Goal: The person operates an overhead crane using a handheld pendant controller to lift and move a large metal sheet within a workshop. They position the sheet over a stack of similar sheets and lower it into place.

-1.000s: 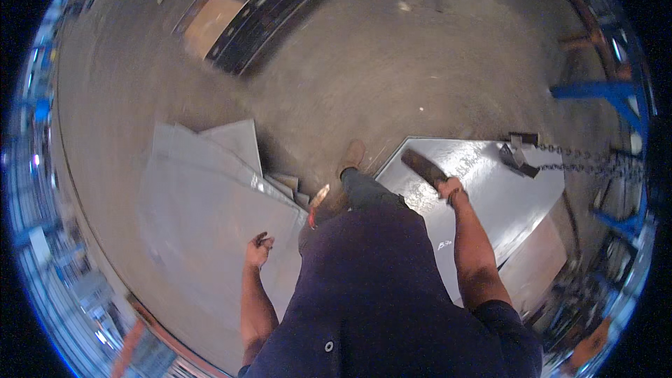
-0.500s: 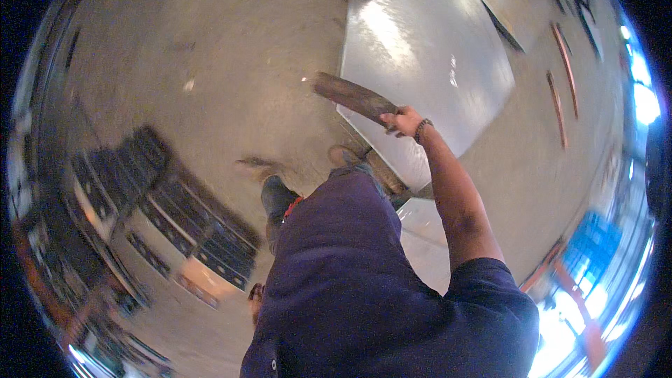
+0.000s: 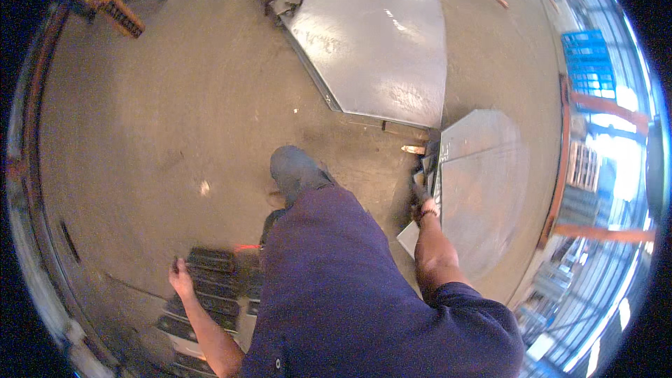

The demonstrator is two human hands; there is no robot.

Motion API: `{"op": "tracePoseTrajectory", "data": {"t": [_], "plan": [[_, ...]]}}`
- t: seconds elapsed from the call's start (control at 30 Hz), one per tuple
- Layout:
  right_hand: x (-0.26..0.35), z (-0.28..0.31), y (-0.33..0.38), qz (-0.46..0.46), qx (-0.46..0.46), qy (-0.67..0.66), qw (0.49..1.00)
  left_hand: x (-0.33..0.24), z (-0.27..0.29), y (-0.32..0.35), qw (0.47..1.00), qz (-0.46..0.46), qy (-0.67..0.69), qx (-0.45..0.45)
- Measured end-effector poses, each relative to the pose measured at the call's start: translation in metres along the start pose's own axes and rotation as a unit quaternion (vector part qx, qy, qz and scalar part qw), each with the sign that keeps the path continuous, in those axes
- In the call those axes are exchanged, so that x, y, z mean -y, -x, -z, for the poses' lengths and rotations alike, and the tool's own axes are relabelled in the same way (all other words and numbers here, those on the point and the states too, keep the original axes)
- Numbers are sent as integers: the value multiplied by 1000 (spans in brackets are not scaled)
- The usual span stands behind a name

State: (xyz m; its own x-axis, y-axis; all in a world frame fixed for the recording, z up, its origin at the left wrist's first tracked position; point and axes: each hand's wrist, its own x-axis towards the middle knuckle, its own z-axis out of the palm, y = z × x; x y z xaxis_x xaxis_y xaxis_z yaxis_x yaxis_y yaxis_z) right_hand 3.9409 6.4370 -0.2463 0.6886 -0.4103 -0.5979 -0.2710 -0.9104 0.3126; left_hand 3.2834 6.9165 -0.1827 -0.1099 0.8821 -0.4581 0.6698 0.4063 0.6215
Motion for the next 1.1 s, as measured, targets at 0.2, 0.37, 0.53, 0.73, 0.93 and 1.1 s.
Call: {"op": "tracePoseTrajectory", "data": {"t": [0.2,0.37,0.53,0.73,0.93,1.1], "plan": [[-2,-131,129,-279,127,-411,859,-202,-44,-129,991,-55,36,117],[112,-166,181,-301,160,-575,744,-324,-76,-152,974,-90,73,196],[219,-106,215,-138,181,-666,710,-450,-78,-182,949,-197,35,243],[294,-24,267,33,213,-721,659,-662,-108,-207,868,-438,127,199],[346,-35,309,-30,251,-790,558,-704,-182,-211,830,-475,157,245],[400,-100,316,-138,227,-782,564,-648,-253,-254,855,-380,-8,353]]}}
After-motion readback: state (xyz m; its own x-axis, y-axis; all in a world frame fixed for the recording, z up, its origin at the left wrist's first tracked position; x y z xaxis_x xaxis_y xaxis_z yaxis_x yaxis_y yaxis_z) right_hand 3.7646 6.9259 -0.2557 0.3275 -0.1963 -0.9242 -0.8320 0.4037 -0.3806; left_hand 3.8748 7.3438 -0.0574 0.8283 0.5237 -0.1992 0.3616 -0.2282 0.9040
